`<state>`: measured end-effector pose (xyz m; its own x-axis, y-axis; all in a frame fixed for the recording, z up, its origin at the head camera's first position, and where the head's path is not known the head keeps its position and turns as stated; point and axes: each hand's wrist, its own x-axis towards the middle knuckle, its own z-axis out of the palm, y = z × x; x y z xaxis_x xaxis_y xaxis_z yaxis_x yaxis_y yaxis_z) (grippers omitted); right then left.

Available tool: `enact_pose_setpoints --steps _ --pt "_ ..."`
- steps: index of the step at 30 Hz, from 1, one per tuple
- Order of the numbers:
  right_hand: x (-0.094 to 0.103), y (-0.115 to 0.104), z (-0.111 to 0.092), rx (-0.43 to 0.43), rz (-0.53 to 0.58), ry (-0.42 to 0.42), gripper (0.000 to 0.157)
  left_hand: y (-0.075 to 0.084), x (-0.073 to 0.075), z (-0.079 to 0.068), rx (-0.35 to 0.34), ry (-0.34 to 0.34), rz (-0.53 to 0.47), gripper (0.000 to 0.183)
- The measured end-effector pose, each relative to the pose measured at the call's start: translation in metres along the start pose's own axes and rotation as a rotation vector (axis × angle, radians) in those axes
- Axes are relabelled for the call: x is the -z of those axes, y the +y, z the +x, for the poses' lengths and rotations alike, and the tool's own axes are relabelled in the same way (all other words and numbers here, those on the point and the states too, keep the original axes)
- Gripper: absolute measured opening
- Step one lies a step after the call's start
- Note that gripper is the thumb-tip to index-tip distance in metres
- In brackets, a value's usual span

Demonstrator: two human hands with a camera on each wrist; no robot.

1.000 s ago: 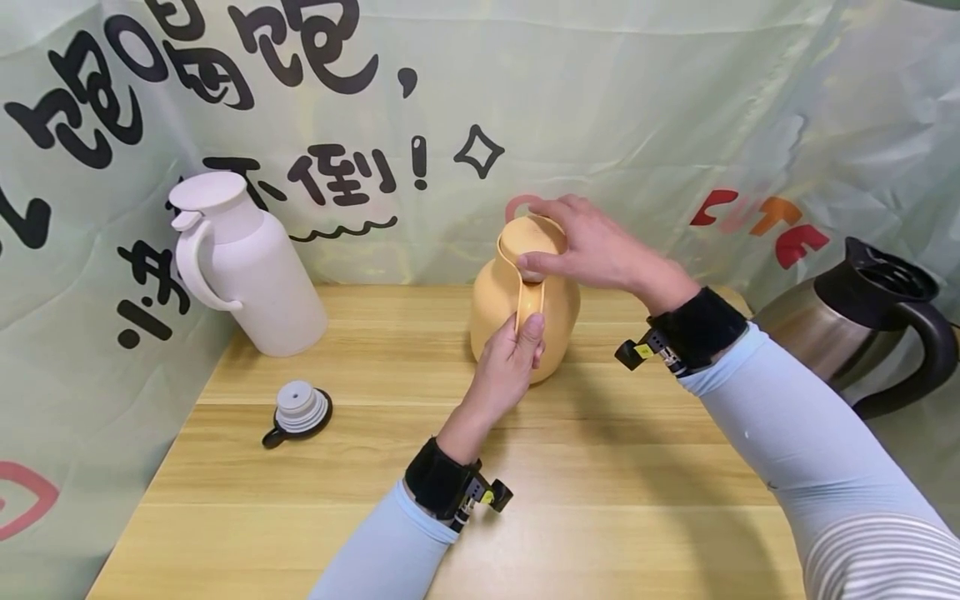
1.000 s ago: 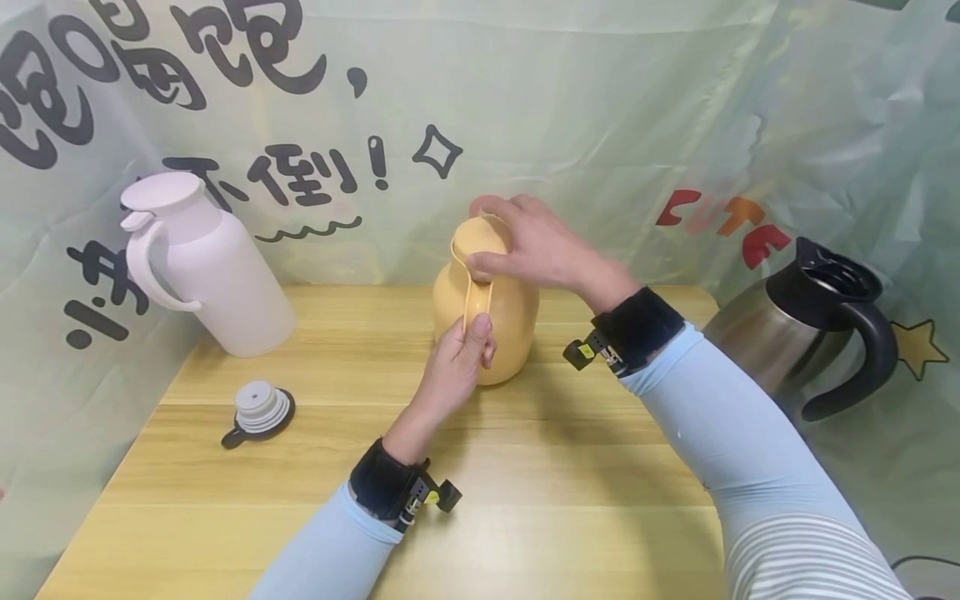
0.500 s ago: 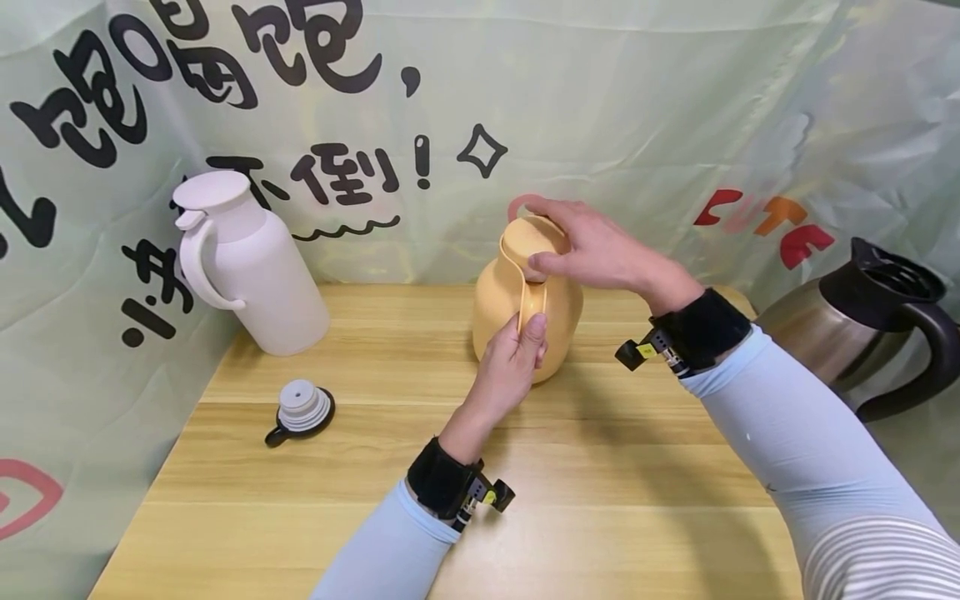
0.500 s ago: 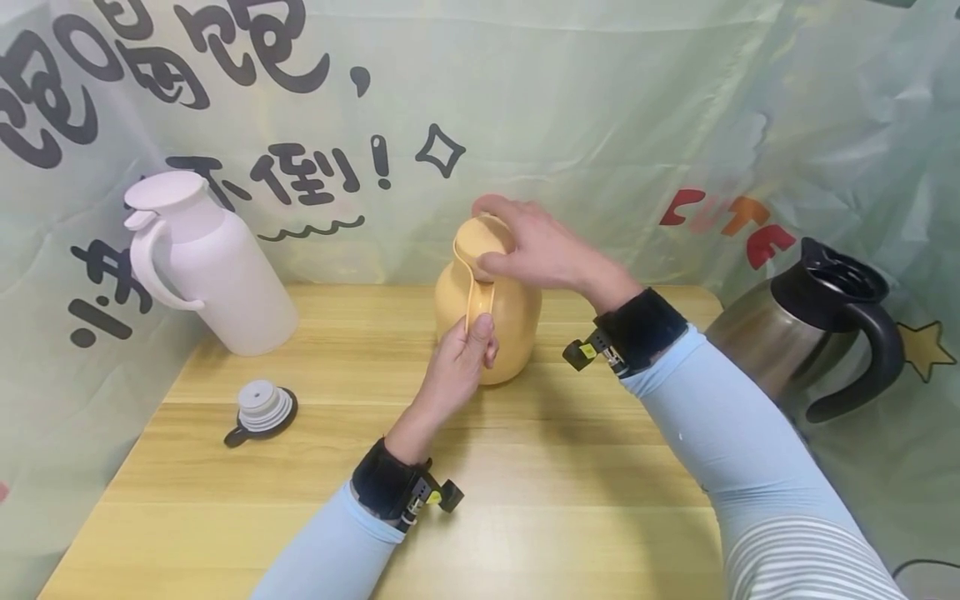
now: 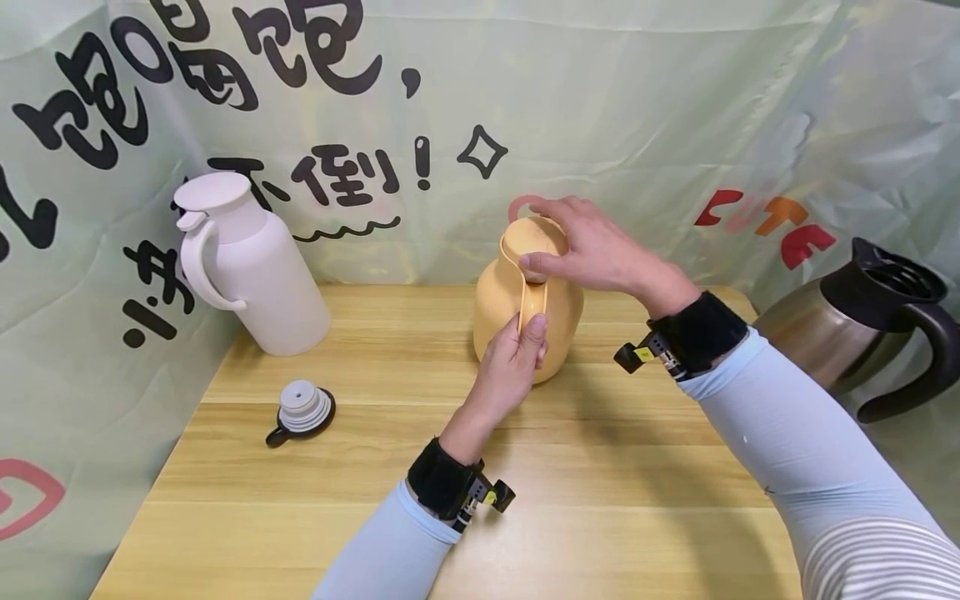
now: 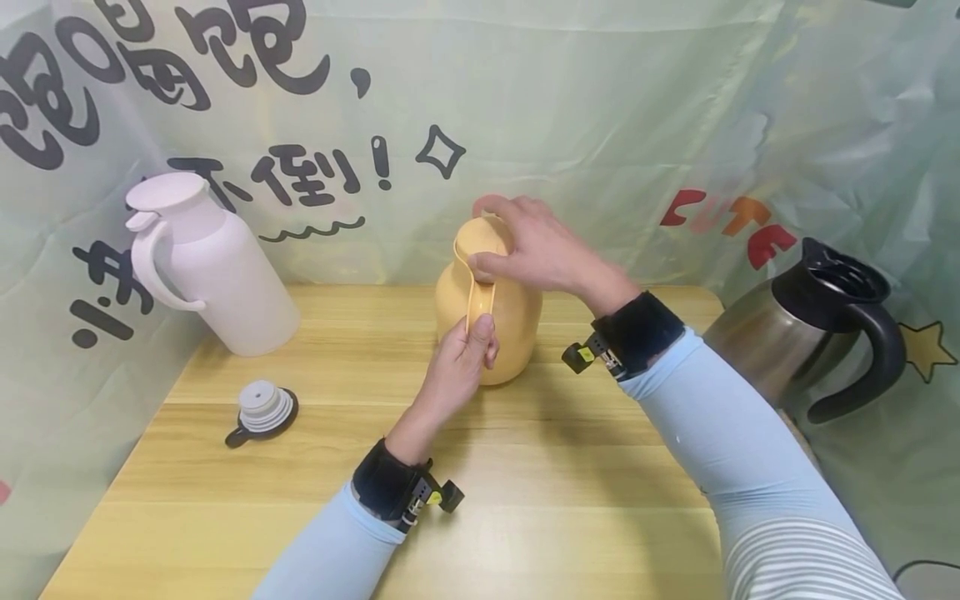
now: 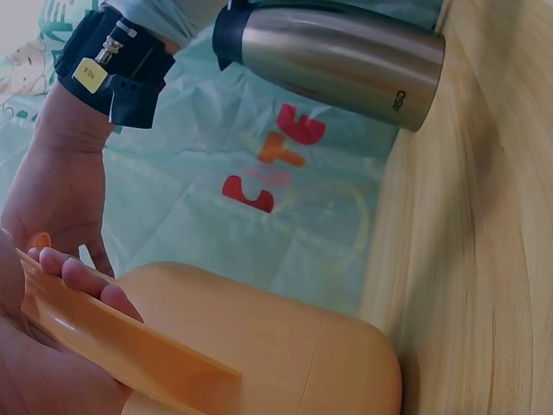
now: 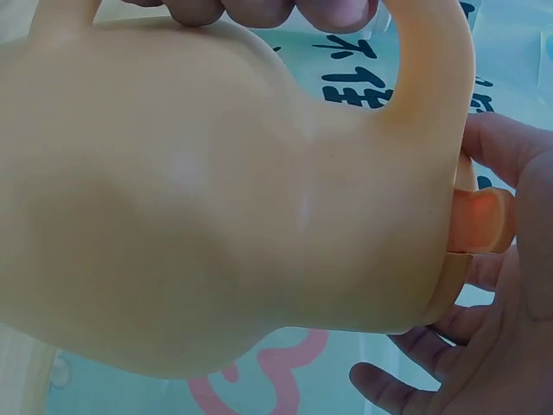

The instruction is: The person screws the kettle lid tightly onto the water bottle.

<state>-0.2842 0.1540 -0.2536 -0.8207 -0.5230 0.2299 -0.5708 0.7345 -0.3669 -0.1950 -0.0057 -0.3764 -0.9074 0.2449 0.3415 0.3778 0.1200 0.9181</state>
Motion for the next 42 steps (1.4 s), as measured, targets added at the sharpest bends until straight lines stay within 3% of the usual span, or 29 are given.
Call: enact_pose_setpoints --steps 10,23,33,42 --pt "0.001 -0.007 0.004 0.086 0.070 -0.021 0.050 -0.002 -0.001 0.000 -0.002 0.007 -0.005 0.044" --pt "-0.001 -0.010 0.004 -0.013 0.054 0.013 0.043 -0.001 -0.001 0.000 -0.001 0.007 -0.011 0.040" --pt "0.002 -0.013 0.007 0.041 0.108 -0.026 0.050 -0.003 0.000 0.001 -0.017 0.012 -0.003 0.047" --pt "0.002 -0.014 0.010 -0.031 0.091 -0.005 0.043 -0.004 0.000 0.001 -0.019 0.013 -0.002 0.047"
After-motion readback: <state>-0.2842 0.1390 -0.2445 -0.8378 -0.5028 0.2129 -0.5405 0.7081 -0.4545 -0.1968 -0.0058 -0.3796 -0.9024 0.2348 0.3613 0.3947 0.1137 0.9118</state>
